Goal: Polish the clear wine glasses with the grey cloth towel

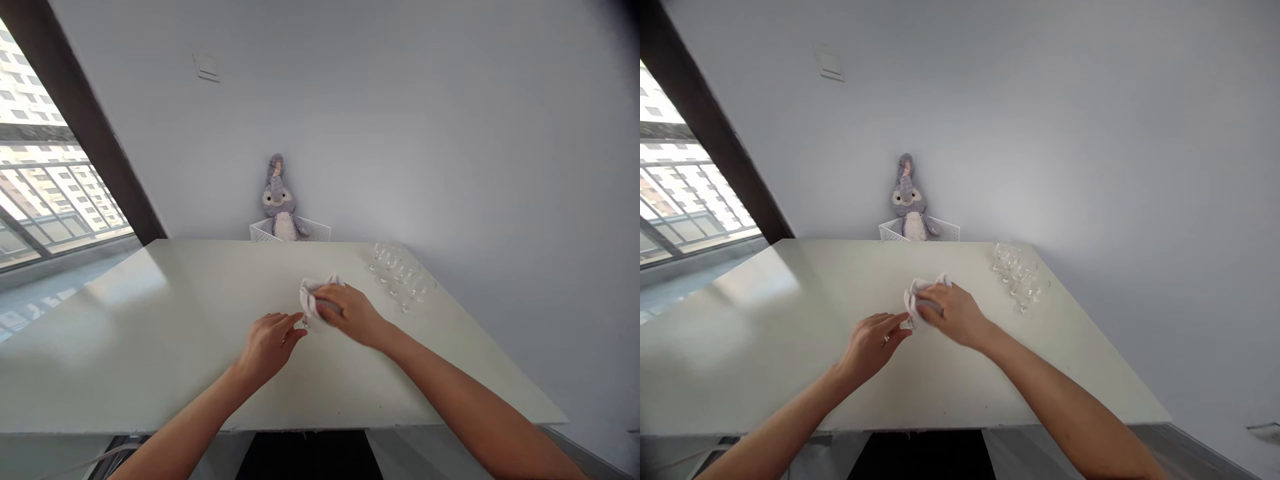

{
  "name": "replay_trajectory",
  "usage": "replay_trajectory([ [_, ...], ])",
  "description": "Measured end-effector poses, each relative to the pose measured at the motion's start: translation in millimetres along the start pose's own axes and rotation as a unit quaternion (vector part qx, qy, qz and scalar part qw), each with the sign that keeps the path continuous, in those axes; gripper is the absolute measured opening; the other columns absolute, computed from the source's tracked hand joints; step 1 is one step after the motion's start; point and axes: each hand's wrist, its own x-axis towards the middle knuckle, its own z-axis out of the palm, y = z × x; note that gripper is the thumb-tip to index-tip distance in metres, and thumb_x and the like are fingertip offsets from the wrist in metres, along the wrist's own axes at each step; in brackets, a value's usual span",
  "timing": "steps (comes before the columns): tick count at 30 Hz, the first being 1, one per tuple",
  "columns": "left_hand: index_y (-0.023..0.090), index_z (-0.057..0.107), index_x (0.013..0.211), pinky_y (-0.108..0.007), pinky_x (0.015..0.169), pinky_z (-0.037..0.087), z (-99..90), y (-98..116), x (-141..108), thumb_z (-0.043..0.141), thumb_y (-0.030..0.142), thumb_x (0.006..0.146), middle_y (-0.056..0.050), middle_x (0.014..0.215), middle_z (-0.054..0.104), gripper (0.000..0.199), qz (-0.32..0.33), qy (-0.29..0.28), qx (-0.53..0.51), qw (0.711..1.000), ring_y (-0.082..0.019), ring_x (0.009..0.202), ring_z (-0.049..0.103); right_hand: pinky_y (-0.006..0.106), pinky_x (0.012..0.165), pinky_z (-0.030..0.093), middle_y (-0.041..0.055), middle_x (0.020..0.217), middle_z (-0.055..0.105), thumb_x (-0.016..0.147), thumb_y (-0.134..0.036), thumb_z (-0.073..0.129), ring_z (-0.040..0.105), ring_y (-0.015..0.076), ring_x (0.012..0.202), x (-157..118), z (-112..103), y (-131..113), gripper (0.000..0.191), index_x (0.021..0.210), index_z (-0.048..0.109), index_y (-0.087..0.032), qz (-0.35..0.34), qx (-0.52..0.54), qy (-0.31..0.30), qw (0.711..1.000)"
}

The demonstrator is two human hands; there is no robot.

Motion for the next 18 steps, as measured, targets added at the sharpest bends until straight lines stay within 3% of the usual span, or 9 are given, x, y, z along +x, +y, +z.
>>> replay_trajectory([
  [1, 0.019, 0.061, 0.097, -0.024, 0.057, 0.036, 1.8, -1, -1, 0.048, 0.031, 0.082, 0.0, 0.06, 0.058, 0.023, -0.014, 0.016, -0.014, 1.0, -0.012, 0.056, 0.051, 0.03, 0.074, 0.042, 0.0038, 0.102, 0.062, 0.085, -0.038, 0.043, 0.056, 0.0176, 0.088, 4, 1, 4, 0.031, 0.109, 0.057, -0.023, 0.048, 0.09, 0.002, 0.995],
  [3, 0.02, 0.06, 0.099, -0.023, 0.056, 0.037, 7.6, -1, -3, 0.048, 0.034, 0.082, 0.0, 0.061, 0.058, 0.025, -0.064, 0.035, -0.041, 0.997, -0.011, 0.056, 0.051, 0.026, 0.066, 0.042, 0.0021, 0.093, 0.063, 0.082, -0.043, 0.046, 0.056, 0.0159, 0.08, 8, 10, 10, 0.033, 0.103, 0.059, -0.022, 0.129, 0.261, 0.048, 0.955],
  [7, 0.021, 0.059, 0.097, -0.022, 0.054, 0.037, 22.7, 7, -4, 0.046, 0.038, 0.082, 0.002, 0.063, 0.056, 0.027, -0.177, 0.05, -0.086, 0.979, -0.011, 0.055, 0.05, 0.025, 0.058, 0.04, 0.0012, 0.076, 0.061, 0.076, -0.054, 0.048, 0.054, 0.0149, 0.068, 11, 47, 8, 0.04, 0.088, 0.06, -0.018, 0.236, 0.493, 0.229, 0.806],
  [9, 0.021, 0.058, 0.098, -0.022, 0.055, 0.038, 29.5, 11, -3, 0.044, 0.038, 0.082, 0.0, 0.071, 0.057, 0.027, -0.202, 0.077, -0.1, 0.971, -0.01, 0.057, 0.05, 0.025, 0.055, 0.039, 0.0018, 0.075, 0.06, 0.076, -0.059, 0.044, 0.054, 0.0153, 0.067, 11, 64, 1, 0.045, 0.088, 0.059, -0.018, 0.272, 0.554, 0.267, 0.74],
  [10, 0.02, 0.058, 0.099, -0.023, 0.055, 0.039, 32.5, 13, -2, 0.044, 0.037, 0.083, -0.001, 0.078, 0.056, 0.027, -0.204, 0.1, -0.103, 0.969, -0.01, 0.059, 0.05, 0.025, 0.054, 0.039, 0.0024, 0.077, 0.061, 0.077, -0.06, 0.042, 0.055, 0.0156, 0.068, 11, 70, -4, 0.047, 0.091, 0.058, -0.019, 0.28, 0.572, 0.273, 0.721],
  [13, 0.02, 0.059, 0.1, -0.025, 0.059, 0.041, 39.8, 15, 1, 0.045, 0.032, 0.083, -0.005, 0.091, 0.051, 0.025, -0.182, 0.179, -0.086, 0.963, -0.011, 0.065, 0.049, 0.024, 0.053, 0.038, 0.0035, 0.083, 0.06, 0.079, -0.06, 0.039, 0.054, 0.0149, 0.069, 10, 83, -17, 0.047, 0.097, 0.056, -0.02, 0.267, 0.6, 0.258, 0.709],
  [18, 0.021, 0.062, 0.103, -0.033, 0.073, 0.039, 46.4, 15, 2, 0.047, 0.027, 0.081, -0.009, 0.093, 0.049, 0.027, -0.179, 0.263, 0.019, 0.948, -0.017, 0.076, 0.046, 0.024, 0.051, 0.037, 0.0017, 0.072, 0.057, 0.08, -0.057, 0.04, 0.05, 0.0127, 0.06, 8, 94, -32, 0.042, 0.09, 0.056, -0.02, 0.242, 0.621, 0.212, 0.714],
])
